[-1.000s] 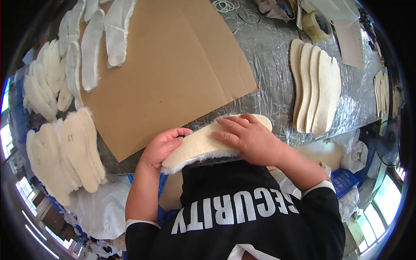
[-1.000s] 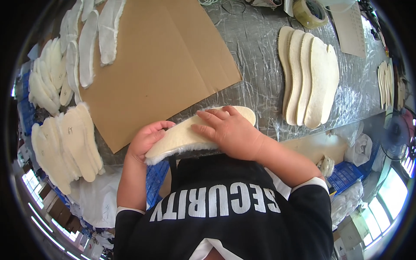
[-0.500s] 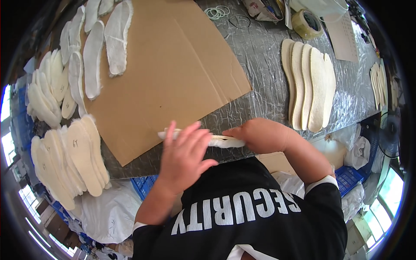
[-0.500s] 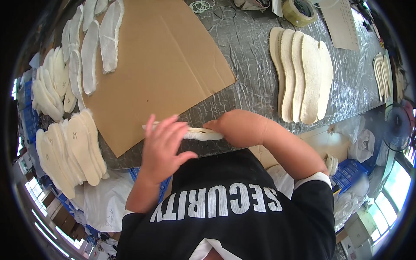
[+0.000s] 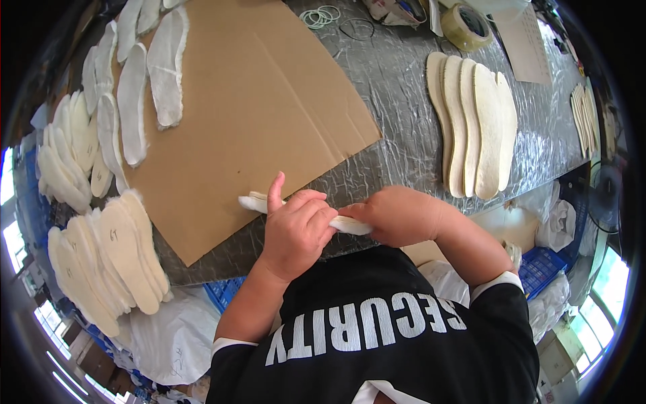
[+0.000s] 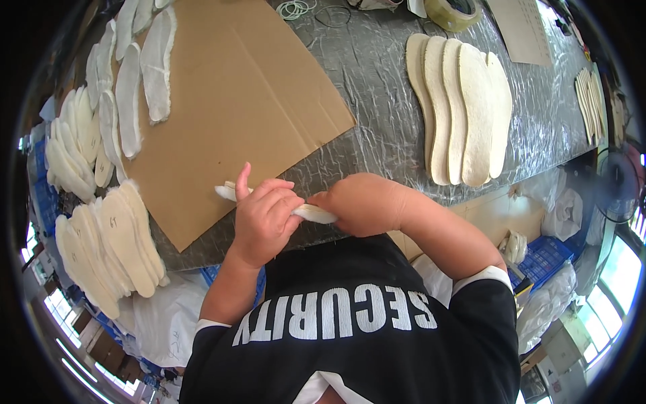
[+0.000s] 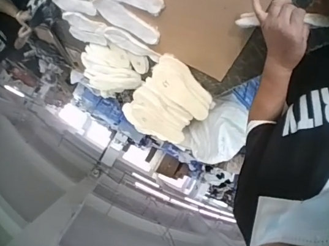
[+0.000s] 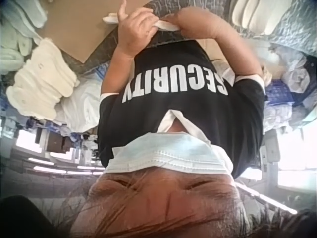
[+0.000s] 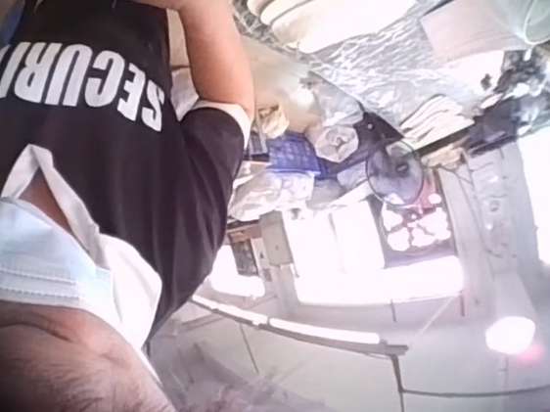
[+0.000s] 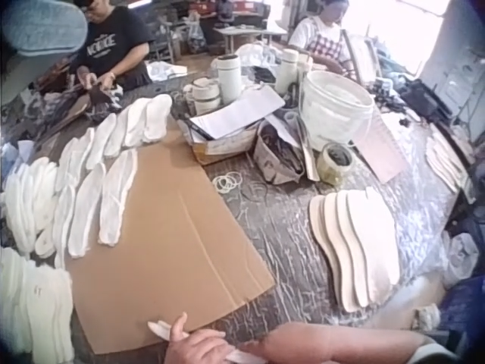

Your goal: The person is assembling white fuzzy lining onto shoe insole components by hand.

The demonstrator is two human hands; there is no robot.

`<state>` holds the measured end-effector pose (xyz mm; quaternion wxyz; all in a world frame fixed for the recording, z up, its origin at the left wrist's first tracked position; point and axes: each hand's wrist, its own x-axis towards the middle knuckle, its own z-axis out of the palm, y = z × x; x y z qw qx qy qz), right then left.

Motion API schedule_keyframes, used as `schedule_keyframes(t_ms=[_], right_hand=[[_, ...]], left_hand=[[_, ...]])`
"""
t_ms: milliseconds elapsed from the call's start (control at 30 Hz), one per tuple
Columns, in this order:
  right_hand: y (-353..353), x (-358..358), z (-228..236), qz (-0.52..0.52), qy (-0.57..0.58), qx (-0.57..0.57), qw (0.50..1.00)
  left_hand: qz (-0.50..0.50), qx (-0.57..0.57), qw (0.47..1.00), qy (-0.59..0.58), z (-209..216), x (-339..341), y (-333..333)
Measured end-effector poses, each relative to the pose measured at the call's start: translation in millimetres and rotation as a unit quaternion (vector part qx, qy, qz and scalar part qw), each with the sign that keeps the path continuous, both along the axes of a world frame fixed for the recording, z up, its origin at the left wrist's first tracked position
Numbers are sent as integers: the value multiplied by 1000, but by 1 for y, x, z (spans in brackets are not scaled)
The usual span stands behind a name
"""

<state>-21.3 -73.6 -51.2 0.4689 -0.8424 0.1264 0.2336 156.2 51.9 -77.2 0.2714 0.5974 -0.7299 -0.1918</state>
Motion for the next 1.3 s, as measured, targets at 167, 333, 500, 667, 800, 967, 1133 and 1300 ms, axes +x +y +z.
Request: schedule_keyframes(t_ms=[167,333,500,667,800,967,1133,1300], right_hand=[[8,8,6,5,12,-98,995],[16,-8,-2,6,-16,-156,988],[18,-4,6,8,19,-146,989],[18,-2,7,23,13,-162,986],[17,-3,5,20,11,-158,987],[17,-5,7,6,23,-158,987],[19,-7,5,-2,20,-161,987],[15,-14,6,10,27,-157,987]], left_hand=[[-16,-13,1000,-3,1,0,4],[35,26,997,-59,7,31,12],[30,40,997,-57,6,45,16],[0,45,999,-28,1,40,14],[7,57,998,-2,-2,41,13],[32,61,995,69,-11,51,16],[41,61,990,119,-18,53,22],[64,121,976,170,-10,54,31]])
